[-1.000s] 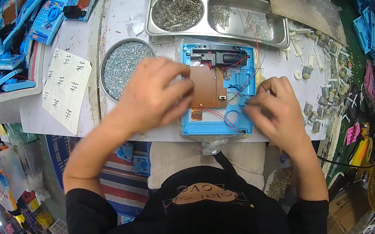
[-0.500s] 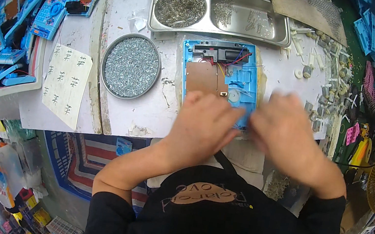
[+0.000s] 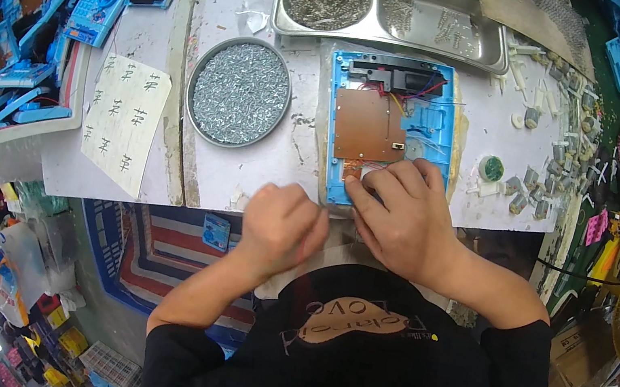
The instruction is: Assemble internal components of a blue plastic electronic housing including installing a motor and soldering wires.
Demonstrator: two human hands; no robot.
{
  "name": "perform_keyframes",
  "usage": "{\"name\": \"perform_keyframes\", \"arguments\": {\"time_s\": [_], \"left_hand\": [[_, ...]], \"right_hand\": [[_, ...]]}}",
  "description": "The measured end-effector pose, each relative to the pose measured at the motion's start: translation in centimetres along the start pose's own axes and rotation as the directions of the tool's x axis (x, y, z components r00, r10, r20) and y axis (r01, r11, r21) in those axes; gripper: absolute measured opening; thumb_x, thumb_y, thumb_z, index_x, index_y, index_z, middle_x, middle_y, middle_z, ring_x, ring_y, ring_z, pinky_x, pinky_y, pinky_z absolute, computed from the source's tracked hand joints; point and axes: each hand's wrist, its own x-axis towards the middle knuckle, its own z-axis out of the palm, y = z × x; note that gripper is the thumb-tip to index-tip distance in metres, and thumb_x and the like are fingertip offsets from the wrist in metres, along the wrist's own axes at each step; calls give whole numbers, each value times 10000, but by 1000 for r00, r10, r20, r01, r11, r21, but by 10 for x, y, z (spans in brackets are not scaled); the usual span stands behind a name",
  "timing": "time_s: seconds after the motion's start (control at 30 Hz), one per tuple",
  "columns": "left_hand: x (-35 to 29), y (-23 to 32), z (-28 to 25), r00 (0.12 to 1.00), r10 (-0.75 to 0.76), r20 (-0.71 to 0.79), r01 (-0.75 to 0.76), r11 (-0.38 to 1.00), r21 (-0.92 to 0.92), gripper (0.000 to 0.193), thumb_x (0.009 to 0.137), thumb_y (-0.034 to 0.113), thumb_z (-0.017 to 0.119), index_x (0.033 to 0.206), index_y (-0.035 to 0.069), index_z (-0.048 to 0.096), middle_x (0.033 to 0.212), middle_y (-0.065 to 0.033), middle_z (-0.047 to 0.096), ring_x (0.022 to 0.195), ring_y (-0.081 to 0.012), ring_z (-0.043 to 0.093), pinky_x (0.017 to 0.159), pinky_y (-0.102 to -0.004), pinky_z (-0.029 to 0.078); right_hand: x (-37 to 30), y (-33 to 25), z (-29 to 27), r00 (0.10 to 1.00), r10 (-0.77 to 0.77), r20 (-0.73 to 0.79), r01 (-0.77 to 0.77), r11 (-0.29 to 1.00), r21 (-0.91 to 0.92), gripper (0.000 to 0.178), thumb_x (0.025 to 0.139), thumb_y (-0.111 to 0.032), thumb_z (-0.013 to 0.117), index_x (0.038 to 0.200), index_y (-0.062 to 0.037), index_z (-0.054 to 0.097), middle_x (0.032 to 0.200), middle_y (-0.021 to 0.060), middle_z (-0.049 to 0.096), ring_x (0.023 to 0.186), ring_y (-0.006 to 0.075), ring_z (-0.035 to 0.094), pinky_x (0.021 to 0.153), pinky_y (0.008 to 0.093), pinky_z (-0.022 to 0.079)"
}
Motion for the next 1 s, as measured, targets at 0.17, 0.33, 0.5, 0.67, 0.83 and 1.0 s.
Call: {"name": "perform_keyframes", "arguments": {"time_s": [0.17, 0.33, 0.5, 0.67, 0.83, 1.0], "left_hand": [[-11, 19, -5, 956, 27, 291, -4, 997, -79, 157, 763, 93, 754, 853, 89, 626, 774, -79, 560, 669, -290, 582, 573, -401, 430], [23, -2, -39, 948, 68, 311, 24, 959, -281, 256, 770, 89, 794, 1000, 59, 684, 868, -102, 654, 778, -329, 643, 656, -423, 508], [31, -33, -7, 980, 139, 141, -77, 925, -372, 255, 776, 102, 841, 991, 53, 714, 830, -110, 615, 729, -297, 635, 627, -391, 526], [31, -29, -18, 975, 117, 187, -38, 925, -378, 203, 799, 120, 840, 981, 77, 760, 807, -79, 620, 698, -245, 636, 613, -354, 529], [50, -25, -14, 954, 140, 266, -12, 902, -431, 206, 797, 121, 843, 983, 79, 763, 826, -75, 626, 708, -236, 636, 619, -346, 527], [40, -23, -19, 963, 71, 259, 45, 907, -418, 215, 791, 111, 846, 986, 80, 762, 825, -73, 616, 712, -233, 629, 620, -346, 522]], "right_hand": [[3, -6, 10, 1000, -16, -27, 17, 1000, 22, 359, 757, -188, 801, 1083, -95, 684, 998, 51, 608, 943, 261, 568, 857, 481, 404], [0, -4, 15, 998, 16, -57, -18, 1000, -21, 332, 733, -237, 814, 1003, -116, 662, 1010, 56, 602, 953, 275, 562, 829, 469, 385], [13, 14, -14, 997, -72, 6, 71, 995, 74, 305, 726, -228, 829, 973, -111, 694, 945, 61, 641, 918, 264, 594, 853, 457, 435], [70, 133, -130, 905, 186, -384, -138, 979, 150, 143, 823, -166, 783, 928, -70, 770, 782, 91, 687, 720, 236, 642, 665, 365, 499], [173, 291, -241, 675, -351, -649, -273, 699, -661, 188, 923, -184, 694, 1069, -103, 779, 977, 93, 729, 837, 241, 679, 822, 314, 529], [220, 324, -240, 721, -323, -612, -309, 641, -703, 157, 851, -103, 692, 1000, -58, 720, 961, 146, 699, 890, 308, 670, 845, 388, 527]]}}
